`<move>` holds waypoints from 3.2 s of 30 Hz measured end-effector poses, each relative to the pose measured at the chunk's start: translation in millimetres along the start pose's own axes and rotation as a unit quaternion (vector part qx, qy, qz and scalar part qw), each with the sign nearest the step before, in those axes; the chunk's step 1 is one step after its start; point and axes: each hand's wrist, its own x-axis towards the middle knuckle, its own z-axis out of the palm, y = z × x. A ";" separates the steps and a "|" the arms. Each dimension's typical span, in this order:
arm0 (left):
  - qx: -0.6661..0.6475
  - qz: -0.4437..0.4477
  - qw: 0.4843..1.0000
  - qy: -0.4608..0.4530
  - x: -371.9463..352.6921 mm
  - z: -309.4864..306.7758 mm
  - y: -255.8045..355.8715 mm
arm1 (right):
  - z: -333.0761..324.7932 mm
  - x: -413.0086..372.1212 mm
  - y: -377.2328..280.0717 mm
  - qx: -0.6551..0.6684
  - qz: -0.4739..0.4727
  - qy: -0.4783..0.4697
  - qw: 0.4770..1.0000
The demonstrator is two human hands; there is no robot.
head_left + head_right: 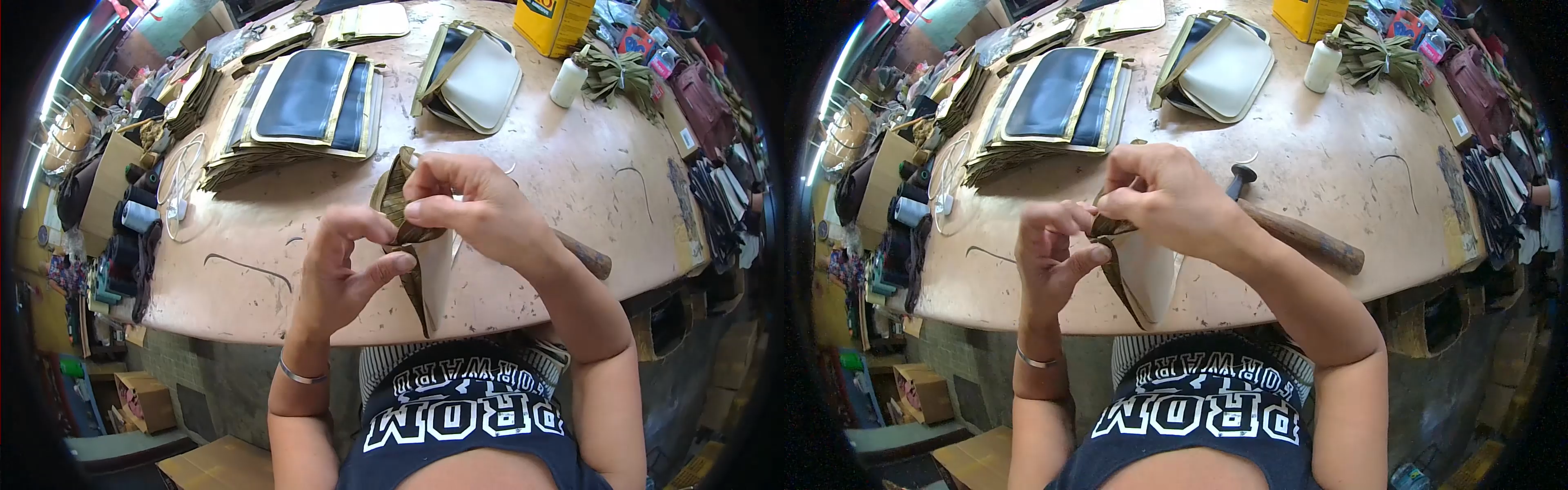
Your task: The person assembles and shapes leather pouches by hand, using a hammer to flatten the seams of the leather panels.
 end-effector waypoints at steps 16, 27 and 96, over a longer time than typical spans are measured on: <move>0.104 -0.163 0.976 -0.098 6.5 -12.4 14.2 | 6.7 -7.2 5.5 -0.035 -0.058 0.016 0.998; 0.215 -0.022 0.975 -0.046 1.8 -17.4 11.3 | -6.9 9.7 8.7 -0.228 -0.116 -0.115 0.960; 0.236 0.078 0.968 -0.039 -15.6 -13.4 -11.5 | -9.6 14.2 12.1 -0.139 0.015 -0.188 0.972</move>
